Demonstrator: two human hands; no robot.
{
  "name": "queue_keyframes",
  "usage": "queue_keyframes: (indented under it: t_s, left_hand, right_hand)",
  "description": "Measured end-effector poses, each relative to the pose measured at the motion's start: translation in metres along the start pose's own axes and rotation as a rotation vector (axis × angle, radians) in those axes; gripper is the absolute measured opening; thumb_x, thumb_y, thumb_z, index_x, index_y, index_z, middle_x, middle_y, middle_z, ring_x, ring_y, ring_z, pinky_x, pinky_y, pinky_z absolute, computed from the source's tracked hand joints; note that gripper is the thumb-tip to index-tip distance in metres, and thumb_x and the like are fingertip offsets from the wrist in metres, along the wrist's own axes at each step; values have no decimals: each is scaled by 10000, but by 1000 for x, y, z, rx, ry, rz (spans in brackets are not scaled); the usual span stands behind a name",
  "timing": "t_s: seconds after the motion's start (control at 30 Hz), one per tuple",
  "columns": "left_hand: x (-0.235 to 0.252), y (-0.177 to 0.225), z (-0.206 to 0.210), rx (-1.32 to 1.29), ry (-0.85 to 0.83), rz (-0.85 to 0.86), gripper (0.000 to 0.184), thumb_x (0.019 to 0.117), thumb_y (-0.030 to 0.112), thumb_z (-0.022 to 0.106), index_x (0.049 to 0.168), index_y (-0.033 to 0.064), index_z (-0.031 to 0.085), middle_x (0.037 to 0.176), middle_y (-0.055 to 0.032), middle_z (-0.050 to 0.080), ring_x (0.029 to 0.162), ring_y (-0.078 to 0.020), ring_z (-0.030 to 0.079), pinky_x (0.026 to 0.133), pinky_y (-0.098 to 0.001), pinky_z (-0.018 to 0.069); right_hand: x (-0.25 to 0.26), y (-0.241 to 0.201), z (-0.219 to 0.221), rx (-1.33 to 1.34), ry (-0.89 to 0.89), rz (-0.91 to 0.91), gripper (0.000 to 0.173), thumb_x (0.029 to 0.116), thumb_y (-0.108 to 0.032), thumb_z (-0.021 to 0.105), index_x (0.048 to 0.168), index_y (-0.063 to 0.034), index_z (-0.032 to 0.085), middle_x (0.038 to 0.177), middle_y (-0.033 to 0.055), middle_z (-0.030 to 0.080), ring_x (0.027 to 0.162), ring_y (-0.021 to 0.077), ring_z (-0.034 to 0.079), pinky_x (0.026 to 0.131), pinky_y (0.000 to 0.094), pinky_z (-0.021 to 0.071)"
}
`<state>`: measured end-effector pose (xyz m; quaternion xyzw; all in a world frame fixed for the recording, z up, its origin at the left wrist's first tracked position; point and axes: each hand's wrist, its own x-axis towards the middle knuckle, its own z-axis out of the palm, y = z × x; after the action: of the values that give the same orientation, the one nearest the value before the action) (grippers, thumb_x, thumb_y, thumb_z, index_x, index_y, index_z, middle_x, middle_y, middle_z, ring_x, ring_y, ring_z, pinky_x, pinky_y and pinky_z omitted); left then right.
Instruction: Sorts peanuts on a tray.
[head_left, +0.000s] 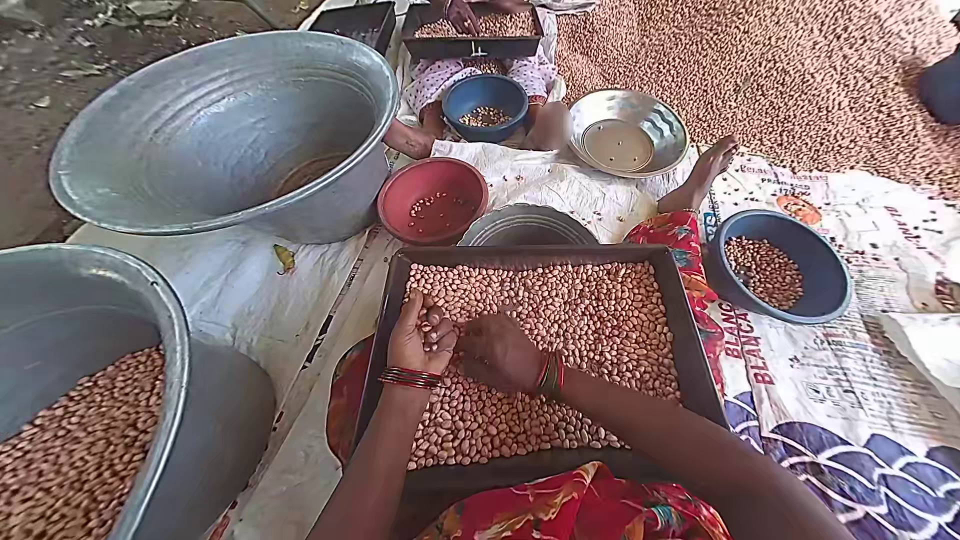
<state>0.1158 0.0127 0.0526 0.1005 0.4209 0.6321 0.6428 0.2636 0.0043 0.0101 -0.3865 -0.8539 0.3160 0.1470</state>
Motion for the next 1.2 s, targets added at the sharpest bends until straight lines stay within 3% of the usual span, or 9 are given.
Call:
queue_keyframes:
  t_s: [0.13,0.3,0.4,0.53,0.73,0.83,1.0,1.07,1.2]
  left_hand:
    - [8,11,-6,-66,59,44,460,1132,278,232,808,150,533,574,60,569,365,19,441,340,-105,346]
    - [7,14,-1,-52,57,-9,573,1136,346,233,640,176,464,513,60,513,340,-7,410,333,-129,329]
    - [0,9,2,147,1,-94,515,1146,289,240,694,157,450,482,82,436,334,8,362,340,-125,311]
    - [-16,4,0,658,-258,-109,243,1092,68,396,1072,5,630,538,96,452,401,23,393,402,-128,344]
    - [-51,30,-33,1181,-434,-12,149,1010,97,553,1020,37,689,686,139,525,529,87,431,514,-100,371]
    - [-71,42,-62,1155,-371,35,151,982,73,538,998,57,687,680,166,535,518,108,433,501,-78,372]
    - [-89,38,-73,1097,-282,35,137,970,48,541,996,60,675,687,171,556,509,115,434,490,-69,370]
    - [-90,33,-67,1287,-346,21,150,985,105,582,1031,22,698,747,96,588,556,80,444,533,-107,379]
    - [-81,22,-47,1723,-550,-140,309,1062,199,526,1216,-9,696,1063,-188,719,910,-275,679,859,-472,521]
  right_hand:
    - [-61,-4,37,-155,19,-350,238,932,-324,692,1063,-147,783,1156,178,714,1139,418,658,949,634,498]
    - [-122,65,-42,-392,78,-141,278,788,-261,795,1032,-129,785,1251,255,683,1176,562,612,907,779,451]
    - [-128,79,-75,-449,179,25,298,862,-288,717,1039,-55,775,1273,320,646,1207,625,560,943,801,403]
    - [-132,37,-40,-331,148,-207,211,893,-291,697,974,-125,799,1201,219,719,1144,501,657,910,683,520]
    - [-154,66,-37,-465,168,-300,227,935,-269,603,858,-124,761,1015,153,748,1021,404,717,843,604,566]
    - [-140,78,-55,-527,273,-164,196,917,-148,600,831,-27,729,1009,238,727,1008,501,694,825,681,525]
    - [-83,36,-21,-359,332,-254,158,916,-34,585,835,-1,717,879,185,751,810,381,750,670,515,592]
    - [-64,29,-3,-359,292,-344,132,910,-32,612,838,-2,718,839,173,738,753,362,738,620,483,582]
    - [-48,20,15,-523,240,-371,81,850,28,636,788,18,688,750,173,663,645,349,682,522,436,525]
